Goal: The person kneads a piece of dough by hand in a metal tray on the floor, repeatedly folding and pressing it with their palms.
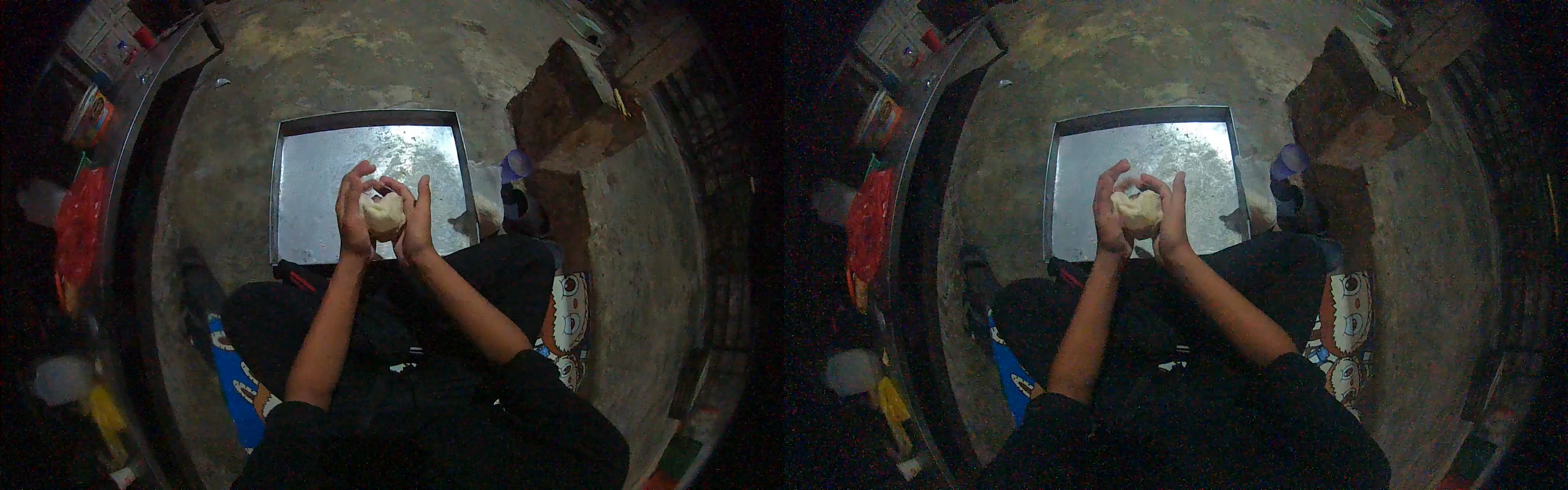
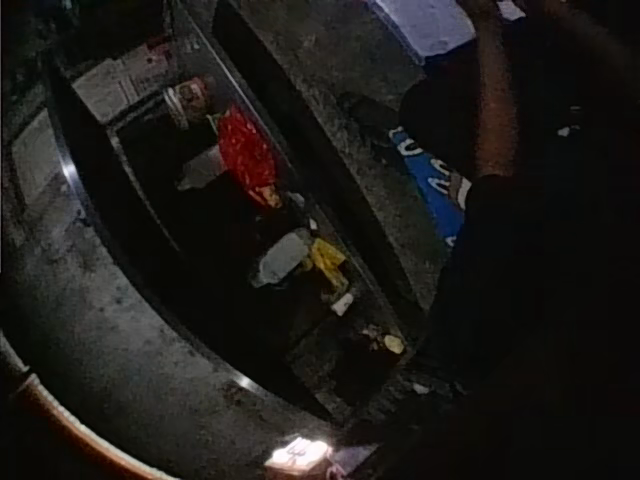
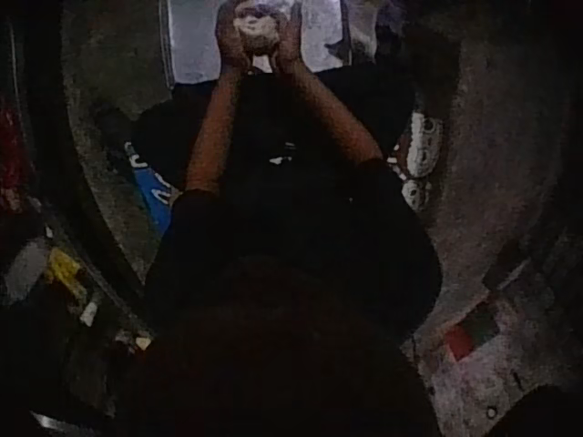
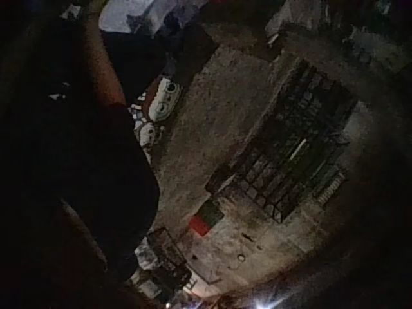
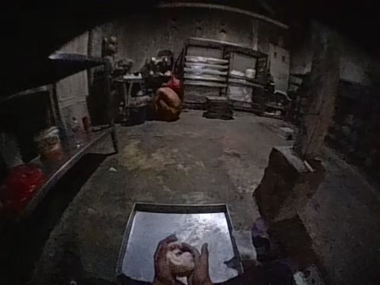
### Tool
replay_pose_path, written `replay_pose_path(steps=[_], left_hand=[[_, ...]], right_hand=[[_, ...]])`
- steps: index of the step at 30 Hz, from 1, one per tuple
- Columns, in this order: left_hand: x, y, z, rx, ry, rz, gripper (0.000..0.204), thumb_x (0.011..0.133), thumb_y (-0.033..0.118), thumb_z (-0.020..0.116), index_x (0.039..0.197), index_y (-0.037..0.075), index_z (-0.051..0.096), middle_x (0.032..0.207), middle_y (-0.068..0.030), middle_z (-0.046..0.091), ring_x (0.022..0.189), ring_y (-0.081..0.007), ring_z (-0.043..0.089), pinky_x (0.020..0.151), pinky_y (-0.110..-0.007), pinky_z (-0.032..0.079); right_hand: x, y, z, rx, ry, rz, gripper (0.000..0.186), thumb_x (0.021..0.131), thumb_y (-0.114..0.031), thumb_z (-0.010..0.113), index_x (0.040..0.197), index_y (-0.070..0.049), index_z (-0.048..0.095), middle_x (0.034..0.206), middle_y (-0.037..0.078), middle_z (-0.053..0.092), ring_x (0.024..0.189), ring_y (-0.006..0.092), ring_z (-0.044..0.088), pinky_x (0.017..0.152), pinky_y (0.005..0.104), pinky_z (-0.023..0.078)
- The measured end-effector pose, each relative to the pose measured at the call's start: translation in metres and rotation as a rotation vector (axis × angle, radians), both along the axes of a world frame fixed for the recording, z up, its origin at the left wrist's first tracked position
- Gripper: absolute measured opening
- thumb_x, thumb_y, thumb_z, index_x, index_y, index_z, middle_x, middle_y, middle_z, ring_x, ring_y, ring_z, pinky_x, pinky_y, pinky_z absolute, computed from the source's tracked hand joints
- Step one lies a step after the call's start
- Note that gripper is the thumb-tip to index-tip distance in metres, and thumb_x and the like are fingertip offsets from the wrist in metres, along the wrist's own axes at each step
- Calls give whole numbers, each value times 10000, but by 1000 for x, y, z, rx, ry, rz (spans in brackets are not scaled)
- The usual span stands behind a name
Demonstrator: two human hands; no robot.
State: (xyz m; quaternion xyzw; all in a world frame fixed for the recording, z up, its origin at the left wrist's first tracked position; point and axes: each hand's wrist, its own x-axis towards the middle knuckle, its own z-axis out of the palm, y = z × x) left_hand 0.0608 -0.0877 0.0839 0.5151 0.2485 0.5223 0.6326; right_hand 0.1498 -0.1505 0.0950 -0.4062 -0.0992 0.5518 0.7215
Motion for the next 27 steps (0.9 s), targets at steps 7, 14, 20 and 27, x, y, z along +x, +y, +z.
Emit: replay_pose_path(steps=[7, 14, 20, 27], left_hand=[[4, -7, -1, 175, 612, 85, 531, 1061, 422, 254, 1293, 39, 539, 1411, -212, 438, 1353, -350, 373, 1113, -419, 284], [6, 0, -39, -322, 393, 132, 616, 1046, 515, 311, 1219, -37, 522, 1154, -192, 594, 1091, -301, 575, 980, -380, 423], [12, -17, -25, -397, 439, -85, 571, 1039, 530, 354, 1124, 14, 583, 1047, -114, 623, 960, -212, 594, 896, -343, 459], [33, -42, -19, -853, -73, -339, 735, 981, 673, 323, 1318, 38, 477, 1175, -121, 616, 1009, -230, 610, 934, -370, 476]], right_hand=[[7, 0, -16, -120, -461, -139, 681, 1032, -532, 294, 1160, 43, 637, 1146, 151, 647, 1090, 229, 583, 986, 354, 422], [-2, -1, -38, -99, -729, -144, 401, 1021, -340, 504, 928, 23, 649, 833, 123, 657, 759, 177, 602, 695, 340, 476], [40, 15, -30, -177, -1293, -266, 564, 1005, -380, 535, 608, 20, 526, 533, 89, 464, 501, 161, 402, 498, 387, 351], [64, 10, -22, -127, -1662, -296, 394, 940, -273, 583, 652, -6, 596, 571, 152, 556, 560, 353, 576, 541, 483, 433]])
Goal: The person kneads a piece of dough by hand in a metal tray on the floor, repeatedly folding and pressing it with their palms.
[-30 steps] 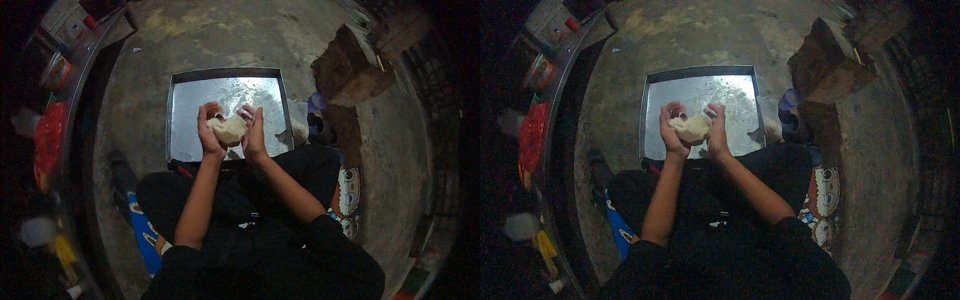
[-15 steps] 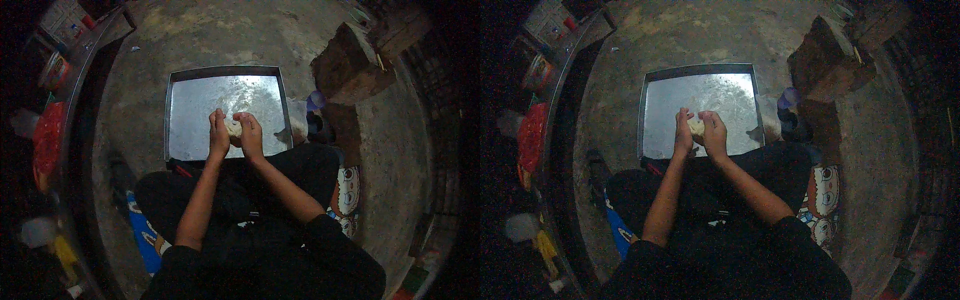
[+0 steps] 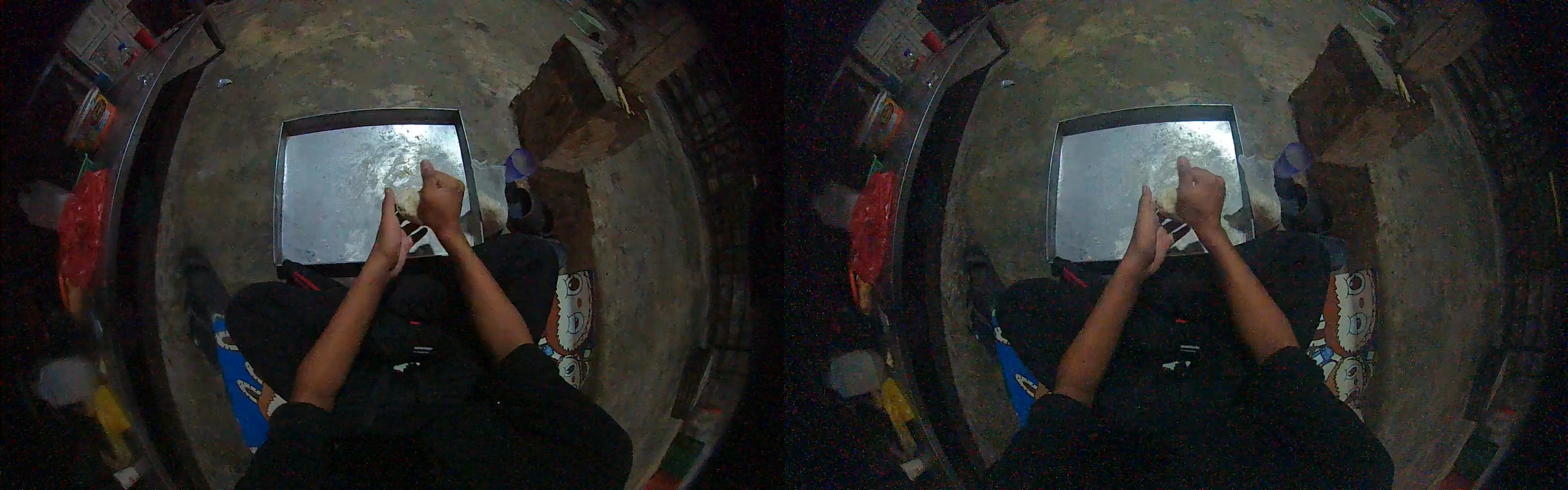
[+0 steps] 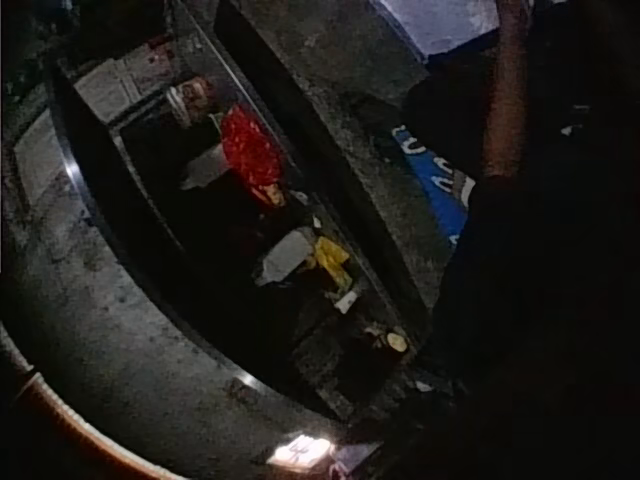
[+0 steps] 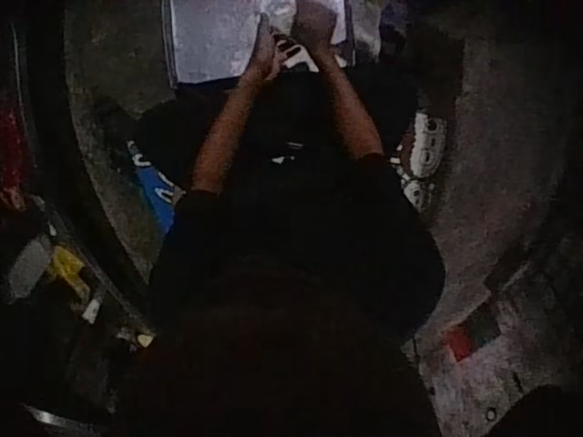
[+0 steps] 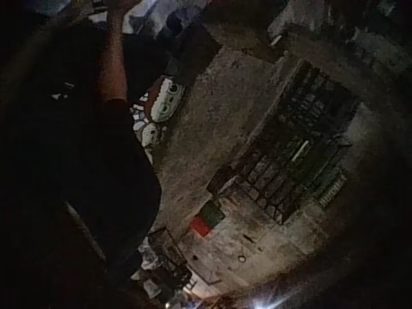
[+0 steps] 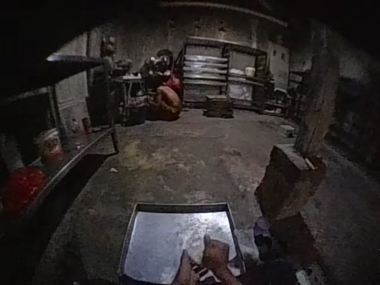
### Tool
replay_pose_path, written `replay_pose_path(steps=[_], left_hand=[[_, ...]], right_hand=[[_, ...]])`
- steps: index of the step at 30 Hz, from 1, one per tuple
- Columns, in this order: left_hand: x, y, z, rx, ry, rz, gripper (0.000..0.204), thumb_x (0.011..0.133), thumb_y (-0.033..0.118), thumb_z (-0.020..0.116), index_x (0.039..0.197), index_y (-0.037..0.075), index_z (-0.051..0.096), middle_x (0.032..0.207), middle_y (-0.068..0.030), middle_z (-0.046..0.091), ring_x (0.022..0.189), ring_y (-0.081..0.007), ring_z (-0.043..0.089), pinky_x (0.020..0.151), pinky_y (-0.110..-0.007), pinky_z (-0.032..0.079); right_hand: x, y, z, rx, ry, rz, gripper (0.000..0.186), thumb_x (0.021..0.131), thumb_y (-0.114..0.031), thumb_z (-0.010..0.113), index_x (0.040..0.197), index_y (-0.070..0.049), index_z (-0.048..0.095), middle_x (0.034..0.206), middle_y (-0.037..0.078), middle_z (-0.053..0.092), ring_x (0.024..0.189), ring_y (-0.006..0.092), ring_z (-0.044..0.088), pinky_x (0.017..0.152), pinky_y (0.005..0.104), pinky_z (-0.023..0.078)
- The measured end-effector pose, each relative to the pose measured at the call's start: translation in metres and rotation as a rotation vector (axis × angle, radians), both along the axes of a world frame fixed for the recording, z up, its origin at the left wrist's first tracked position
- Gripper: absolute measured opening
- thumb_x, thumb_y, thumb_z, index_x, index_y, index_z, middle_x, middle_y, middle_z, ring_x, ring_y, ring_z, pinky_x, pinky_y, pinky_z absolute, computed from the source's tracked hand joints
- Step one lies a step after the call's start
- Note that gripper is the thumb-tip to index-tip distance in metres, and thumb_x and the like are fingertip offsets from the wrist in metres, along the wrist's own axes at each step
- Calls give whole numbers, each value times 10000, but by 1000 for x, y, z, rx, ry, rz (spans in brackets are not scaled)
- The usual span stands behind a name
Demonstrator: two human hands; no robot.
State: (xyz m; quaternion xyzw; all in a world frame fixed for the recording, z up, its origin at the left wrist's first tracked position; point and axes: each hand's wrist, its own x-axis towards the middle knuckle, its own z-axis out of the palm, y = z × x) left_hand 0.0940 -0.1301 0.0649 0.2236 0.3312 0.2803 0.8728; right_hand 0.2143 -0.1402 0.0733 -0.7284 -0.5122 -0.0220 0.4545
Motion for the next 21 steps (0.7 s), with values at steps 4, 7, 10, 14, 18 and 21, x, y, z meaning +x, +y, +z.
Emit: replay_pose_path(steps=[4, 7, 10, 14, 18, 21], left_hand=[[-15, 2, -4, -105, 71, 49, 759, 977, 676, 327, 1359, 44, 503, 1287, -116, 593, 1109, -219, 607, 922, -342, 492], [-24, 10, -17, -8, 73, 229, 569, 1021, 590, 316, 972, 81, 565, 916, -45, 600, 812, -180, 602, 757, -325, 504], [-28, 10, -1, 358, 258, 287, 450, 1041, 507, 368, 785, 143, 430, 720, 22, 447, 639, -115, 502, 605, -312, 450], [-24, 23, 2, 84, 15, 357, 414, 1038, 478, 413, 802, 141, 456, 748, 20, 487, 663, -100, 520, 615, -298, 457], [-22, 29, 4, 103, 22, 383, 398, 1038, 471, 412, 805, 152, 460, 743, 22, 503, 670, -107, 553, 610, -298, 477], [-30, 33, 3, 79, -4, 378, 372, 1029, 476, 417, 828, 169, 481, 753, 26, 533, 689, -121, 607, 615, -305, 510]], right_hand=[[-33, -5, 7, 117, -354, 219, 310, 861, -198, 651, 583, -88, 567, 530, 71, 525, 543, 295, 530, 540, 437, 375], [-49, -9, 27, 233, -221, 393, 330, 854, -200, 656, 560, -106, 540, 525, 58, 495, 516, 265, 460, 533, 416, 336], [-47, -8, 43, 279, -236, 451, 343, 847, -195, 659, 546, -110, 518, 536, 53, 470, 528, 248, 434, 552, 408, 344], [-38, -8, 52, 383, -153, 454, 356, 915, -247, 581, 625, -59, 497, 605, 89, 439, 576, 285, 421, 564, 411, 340], [-35, -9, 42, 333, -1, 481, 384, 946, -338, 565, 710, -37, 537, 719, 131, 485, 679, 322, 487, 648, 426, 399], [-40, -12, 38, 280, 93, 483, 440, 963, -409, 544, 775, -12, 532, 859, 184, 482, 850, 353, 512, 758, 414, 444]])
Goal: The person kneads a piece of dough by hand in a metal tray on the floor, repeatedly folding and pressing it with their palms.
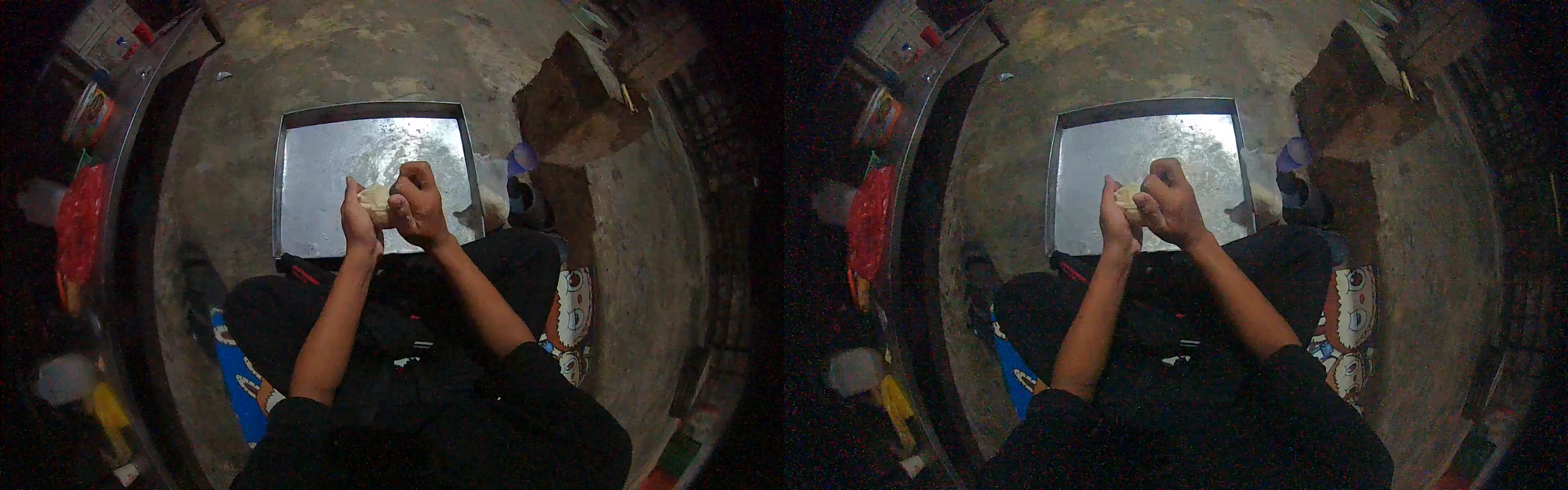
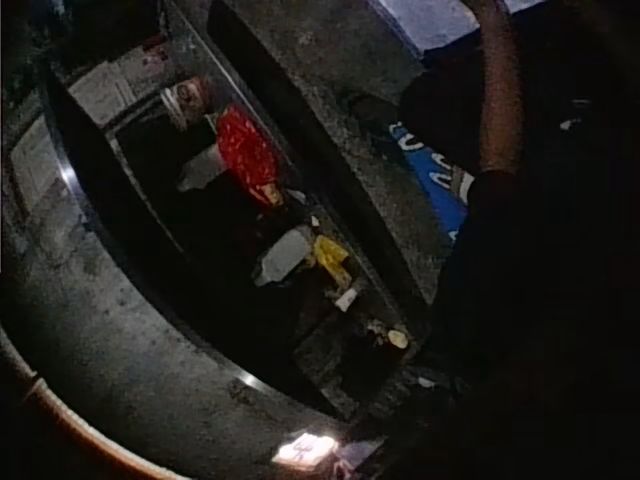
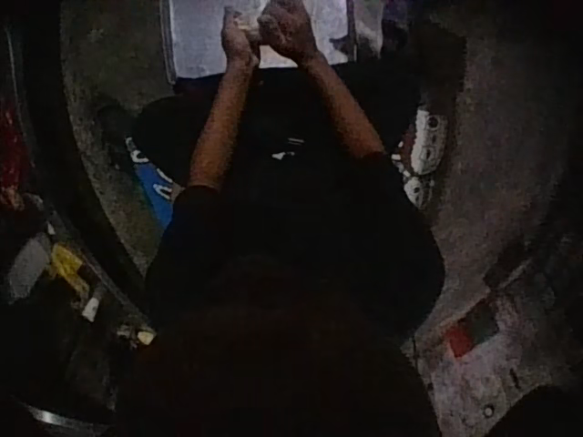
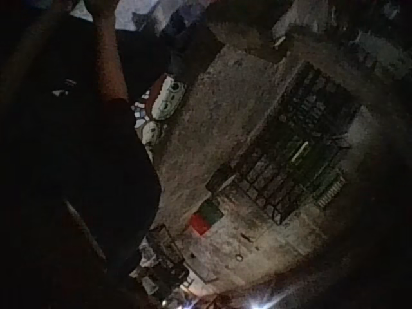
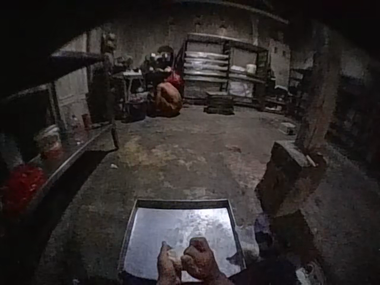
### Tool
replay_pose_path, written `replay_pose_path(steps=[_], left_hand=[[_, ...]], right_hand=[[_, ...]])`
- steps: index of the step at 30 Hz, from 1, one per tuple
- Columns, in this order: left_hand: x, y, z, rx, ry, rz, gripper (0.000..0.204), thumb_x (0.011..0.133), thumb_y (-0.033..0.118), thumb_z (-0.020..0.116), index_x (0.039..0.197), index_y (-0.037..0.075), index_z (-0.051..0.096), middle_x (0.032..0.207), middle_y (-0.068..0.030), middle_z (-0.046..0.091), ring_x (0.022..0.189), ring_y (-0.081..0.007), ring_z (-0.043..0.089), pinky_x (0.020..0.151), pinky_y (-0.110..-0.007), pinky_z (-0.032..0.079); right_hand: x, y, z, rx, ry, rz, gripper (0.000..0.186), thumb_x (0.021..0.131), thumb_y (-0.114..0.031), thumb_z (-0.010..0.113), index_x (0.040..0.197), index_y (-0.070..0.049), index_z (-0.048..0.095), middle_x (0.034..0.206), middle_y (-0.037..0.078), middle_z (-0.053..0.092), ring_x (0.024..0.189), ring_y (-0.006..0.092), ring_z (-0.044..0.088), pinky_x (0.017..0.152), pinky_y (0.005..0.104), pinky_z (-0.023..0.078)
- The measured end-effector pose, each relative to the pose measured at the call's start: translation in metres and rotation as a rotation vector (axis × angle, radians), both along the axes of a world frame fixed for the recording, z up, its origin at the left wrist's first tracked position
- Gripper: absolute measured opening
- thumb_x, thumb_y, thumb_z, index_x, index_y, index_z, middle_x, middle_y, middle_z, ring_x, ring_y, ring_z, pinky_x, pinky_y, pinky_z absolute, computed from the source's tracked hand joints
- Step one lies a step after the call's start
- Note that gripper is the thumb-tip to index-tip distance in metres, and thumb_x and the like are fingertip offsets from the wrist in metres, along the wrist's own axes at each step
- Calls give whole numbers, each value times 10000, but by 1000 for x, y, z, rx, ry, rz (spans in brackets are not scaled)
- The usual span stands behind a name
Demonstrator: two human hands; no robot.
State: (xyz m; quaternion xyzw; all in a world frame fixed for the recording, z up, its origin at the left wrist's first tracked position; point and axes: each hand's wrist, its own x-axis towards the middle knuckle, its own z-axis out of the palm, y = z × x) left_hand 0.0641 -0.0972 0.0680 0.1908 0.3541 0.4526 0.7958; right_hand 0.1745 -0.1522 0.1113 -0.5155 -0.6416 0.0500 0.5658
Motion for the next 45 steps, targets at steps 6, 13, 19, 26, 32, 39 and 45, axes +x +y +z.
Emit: replay_pose_path(steps=[6, 13, 19, 26, 32, 39, 45], left_hand=[[-4, 0, 20, -34, 82, 38, 369, 1042, 413, 420, 785, 149, 433, 731, 7, 487, 662, -131, 548, 615, -319, 467], [-3, -4, 26, 181, 318, 83, 366, 1037, 398, 426, 825, 107, 488, 783, -14, 525, 775, -141, 564, 720, -318, 461], [0, 9, -7, 290, 397, -32, 479, 1002, 427, 468, 1290, 52, 538, 1150, -91, 600, 1026, -197, 614, 896, -334, 493], [-11, 0, 17, 130, 44, -476, 682, 1007, 586, 374, 1361, 22, 522, 1205, -85, 642, 1067, -186, 640, 917, -329, 505], [-12, -2, 12, 53, -82, -397, 629, 993, 596, 402, 1289, 60, 546, 1121, -66, 647, 999, -184, 646, 883, -342, 524], [-11, 5, -21, 123, 198, -282, 261, 960, 369, 588, 881, 121, 589, 841, 3, 584, 763, -111, 576, 663, -278, 464], [-13, 4, -15, 115, 316, -170, 231, 922, 274, 668, 808, 108, 554, 712, 16, 530, 628, -93, 521, 566, -255, 428]], right_hand=[[-9, 7, -13, 98, 70, -127, 478, 994, -484, 485, 1047, -9, 468, 1088, 203, 448, 1050, 316, 459, 916, 463, 397], [-24, 9, -28, -402, 1361, 104, 587, 1056, -507, 272, 1359, -27, 425, 1352, 182, 433, 1317, 323, 395, 1141, 416, 257], [-15, 6, -25, -280, 785, 250, 722, 1032, -556, 251, 1553, -57, 219, 1625, 122, 184, 1512, 267, 96, 1209, 401, 75], [-1, 9, -39, -320, 617, 186, 824, 982, -660, 281, 1580, -110, 145, 1620, 102, 174, 1428, 236, 269, 1144, 366, 236], [0, 20, -32, -257, 146, 40, 842, 966, -690, 216, 1572, -106, 170, 1631, 215, 48, 1512, 377, -17, 1186, 518, -6], [-12, 14, -50, -357, 120, 0, 846, 938, -683, 375, 1559, -134, 211, 1605, 286, 39, 1486, 457, 55, 1138, 640, -5], [-24, 7, -76, -388, 268, -88, 802, 970, -596, 444, 1473, 14, 304, 1545, 337, 174, 1431, 478, 239, 1158, 471, 253]])
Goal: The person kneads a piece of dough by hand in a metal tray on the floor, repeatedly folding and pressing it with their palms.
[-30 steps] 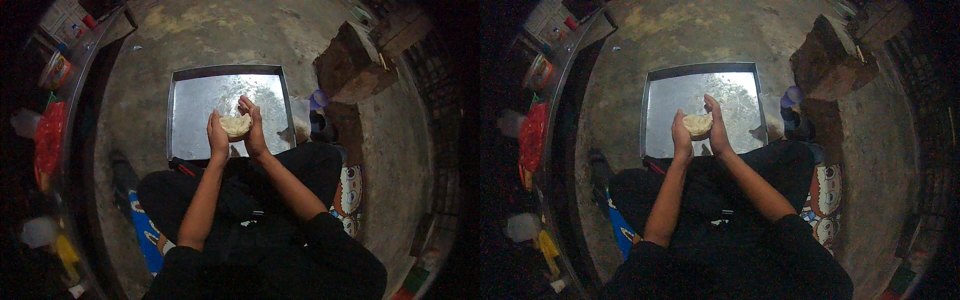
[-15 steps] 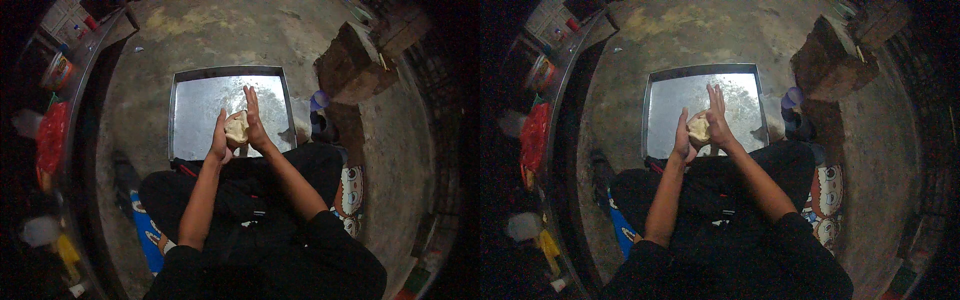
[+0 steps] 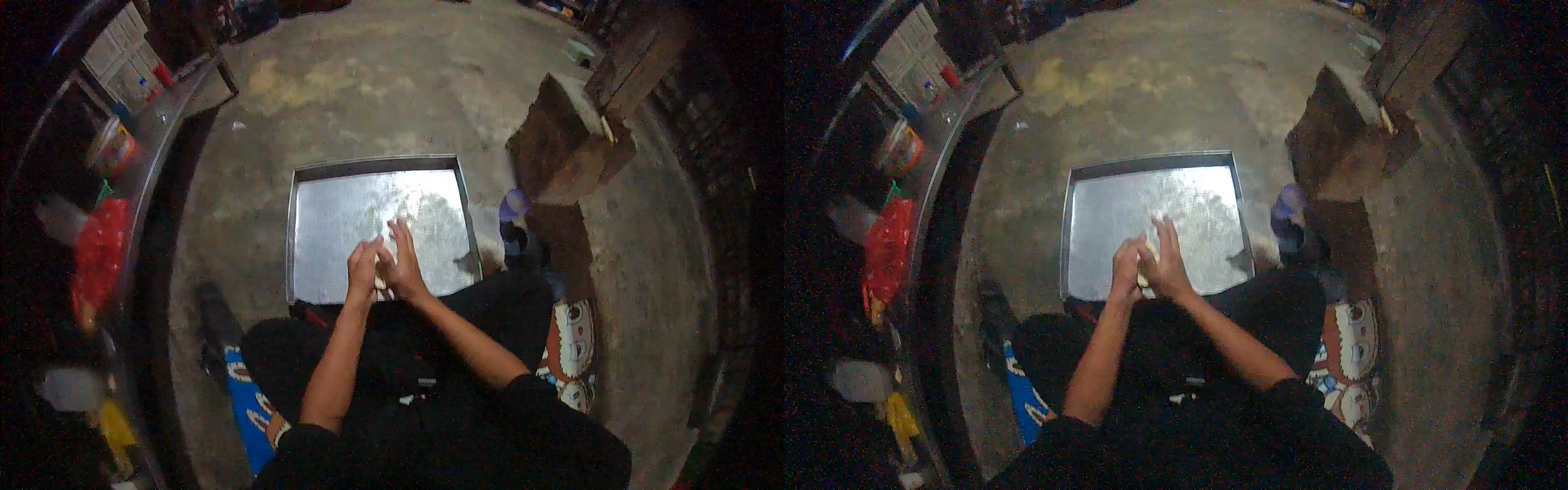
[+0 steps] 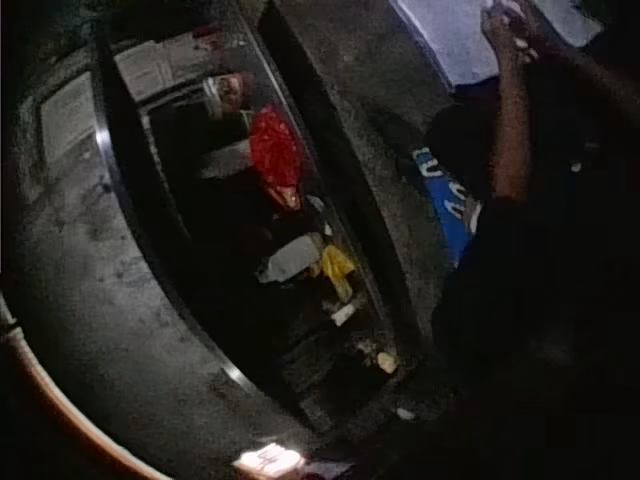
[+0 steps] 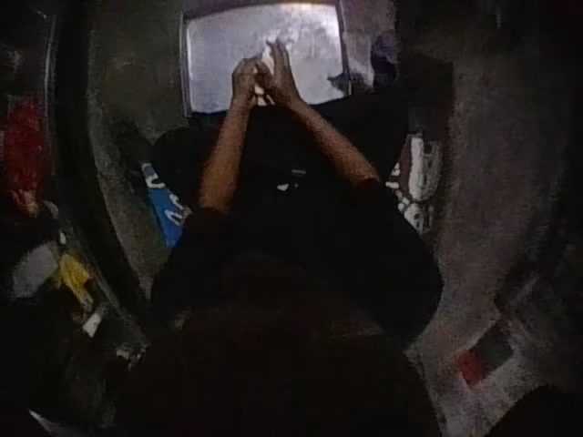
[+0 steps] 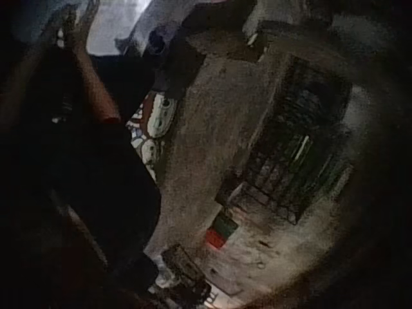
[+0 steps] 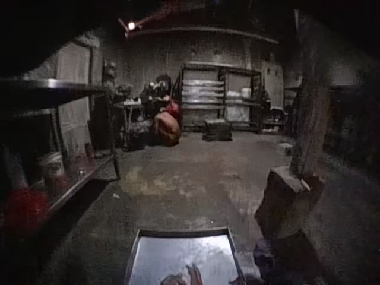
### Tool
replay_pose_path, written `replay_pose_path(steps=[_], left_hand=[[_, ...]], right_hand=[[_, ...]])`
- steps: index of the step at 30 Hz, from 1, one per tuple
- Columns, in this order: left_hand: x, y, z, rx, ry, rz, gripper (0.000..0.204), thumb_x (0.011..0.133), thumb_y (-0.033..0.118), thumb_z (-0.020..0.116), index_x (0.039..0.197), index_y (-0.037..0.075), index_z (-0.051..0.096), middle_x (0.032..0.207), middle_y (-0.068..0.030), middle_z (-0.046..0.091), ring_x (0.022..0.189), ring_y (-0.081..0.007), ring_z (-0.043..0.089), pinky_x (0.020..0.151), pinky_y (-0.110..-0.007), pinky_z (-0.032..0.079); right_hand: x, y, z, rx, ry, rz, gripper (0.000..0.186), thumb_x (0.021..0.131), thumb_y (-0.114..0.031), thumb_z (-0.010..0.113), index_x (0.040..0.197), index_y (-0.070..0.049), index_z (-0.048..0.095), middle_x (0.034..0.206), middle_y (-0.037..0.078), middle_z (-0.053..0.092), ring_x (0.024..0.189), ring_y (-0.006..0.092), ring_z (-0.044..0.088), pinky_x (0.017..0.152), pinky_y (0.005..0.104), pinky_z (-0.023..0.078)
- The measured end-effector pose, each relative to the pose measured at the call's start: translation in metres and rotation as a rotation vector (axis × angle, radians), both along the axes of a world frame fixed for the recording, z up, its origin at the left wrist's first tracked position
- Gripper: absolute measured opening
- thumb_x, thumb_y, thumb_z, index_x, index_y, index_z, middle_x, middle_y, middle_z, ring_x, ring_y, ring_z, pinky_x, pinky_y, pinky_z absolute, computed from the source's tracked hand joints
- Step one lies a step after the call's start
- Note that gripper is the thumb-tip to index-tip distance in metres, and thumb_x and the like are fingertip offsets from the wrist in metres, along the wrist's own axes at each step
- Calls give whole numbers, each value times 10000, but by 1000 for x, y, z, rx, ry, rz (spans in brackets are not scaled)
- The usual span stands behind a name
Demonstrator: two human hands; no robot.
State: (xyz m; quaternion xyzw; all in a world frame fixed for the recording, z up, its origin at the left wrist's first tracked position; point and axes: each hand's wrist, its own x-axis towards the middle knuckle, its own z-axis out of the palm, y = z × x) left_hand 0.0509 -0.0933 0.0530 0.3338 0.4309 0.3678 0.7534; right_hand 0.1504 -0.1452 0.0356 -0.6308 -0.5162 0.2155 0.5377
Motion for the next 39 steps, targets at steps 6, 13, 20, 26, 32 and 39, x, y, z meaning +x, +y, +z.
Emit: replay_pose_path(steps=[6, 13, 20, 26, 32, 39], left_hand=[[-1, 6, -10, 59, 75, 93, 275, 936, 333, 646, 958, 70, 567, 789, -15, 551, 675, -136, 570, 626, -299, 482], [7, 5, -20, 140, 174, 193, 413, 1013, 450, 491, 970, 45, 564, 877, -56, 604, 804, -154, 574, 746, -311, 470], [13, -4, -2, 259, 53, -183, 501, 1049, 427, 415, 1294, 42, 621, 1221, -113, 632, 1095, -193, 598, 986, -303, 439], [31, -17, -16, 353, 299, 37, 694, 1028, 440, 462, 1573, 117, 178, 1585, -179, 268, 1355, -275, 418, 1070, -360, 380], [25, -12, -22, -209, -196, -52, 641, 989, 611, 385, 1368, 94, 418, 1330, -120, 494, 1181, -254, 531, 1014, -389, 423], [3, 7, -3, -174, -59, 151, 692, 931, 675, 444, 1183, 62, 643, 1041, -67, 670, 922, -183, 640, 821, -324, 509]], right_hand=[[-3, -7, -1, -197, 172, -64, 579, 1015, -449, 481, 1333, 33, 442, 1258, 240, 539, 1132, 346, 577, 928, 400, 479], [-23, -7, 6, -397, 869, -15, 622, 1005, -544, 434, 1323, -11, 395, 1156, 151, 556, 930, 244, 602, 840, 350, 498], [20, 6, -13, -176, 1368, -51, 549, 978, -606, 436, 1086, -92, 592, 917, 51, 648, 768, 174, 657, 686, 341, 552], [38, 20, -6, -217, 893, -281, 544, 984, -514, 500, 834, -16, 661, 739, 80, 650, 627, 201, 631, 659, 339, 509], [28, 22, -16, -130, 417, -253, 490, 1025, -425, 465, 792, -21, 614, 703, 43, 627, 618, 154, 591, 627, 325, 484], [-11, 3, -3, -56, 235, 212, 650, 1015, -526, 409, 1444, -38, 394, 1569, 296, 201, 1461, 415, 238, 1113, 456, 339]])
